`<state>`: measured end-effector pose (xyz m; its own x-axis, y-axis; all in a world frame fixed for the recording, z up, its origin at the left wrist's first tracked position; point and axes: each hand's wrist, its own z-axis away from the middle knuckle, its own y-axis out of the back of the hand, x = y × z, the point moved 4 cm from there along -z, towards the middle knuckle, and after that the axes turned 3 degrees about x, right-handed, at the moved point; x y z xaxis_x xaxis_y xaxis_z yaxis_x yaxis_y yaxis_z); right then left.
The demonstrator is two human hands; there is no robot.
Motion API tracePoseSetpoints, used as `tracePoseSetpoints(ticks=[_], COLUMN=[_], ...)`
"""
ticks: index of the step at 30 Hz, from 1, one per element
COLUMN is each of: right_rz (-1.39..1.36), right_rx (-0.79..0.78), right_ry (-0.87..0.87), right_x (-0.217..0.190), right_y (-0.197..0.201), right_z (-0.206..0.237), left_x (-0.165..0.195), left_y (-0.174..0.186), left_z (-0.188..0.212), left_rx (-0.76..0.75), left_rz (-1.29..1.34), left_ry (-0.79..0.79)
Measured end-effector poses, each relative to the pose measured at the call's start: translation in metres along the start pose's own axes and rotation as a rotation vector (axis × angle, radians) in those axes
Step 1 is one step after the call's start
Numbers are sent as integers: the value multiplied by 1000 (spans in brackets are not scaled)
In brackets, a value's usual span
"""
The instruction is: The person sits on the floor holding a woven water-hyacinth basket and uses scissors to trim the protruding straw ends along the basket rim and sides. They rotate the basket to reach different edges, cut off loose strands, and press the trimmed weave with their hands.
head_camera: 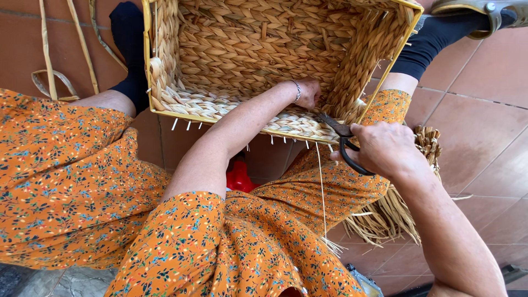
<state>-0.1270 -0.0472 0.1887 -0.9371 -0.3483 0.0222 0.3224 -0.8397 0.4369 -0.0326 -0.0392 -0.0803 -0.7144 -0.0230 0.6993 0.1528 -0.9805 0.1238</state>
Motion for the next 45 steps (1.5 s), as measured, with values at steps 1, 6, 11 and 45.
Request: tracePoseSetpoints(ticks=[1,6,11,45], right_rz=[-9,-92,-23,121], right_rx=[5,82,297,240], right_ry=[-24,-105,-85,-21], right_x=[4,20,17,7], right_y=[2,6,0,-24], right_z=[8,35,49,-37], left_x=[1,5,0,-29], left_y=[0,-2,-10,56], left_z=[2,13,-3,23], left_rx=[15,52,-9,254], left_rz=[20,-70,-208,-117], left_ry=[-15,-223,-155,-98])
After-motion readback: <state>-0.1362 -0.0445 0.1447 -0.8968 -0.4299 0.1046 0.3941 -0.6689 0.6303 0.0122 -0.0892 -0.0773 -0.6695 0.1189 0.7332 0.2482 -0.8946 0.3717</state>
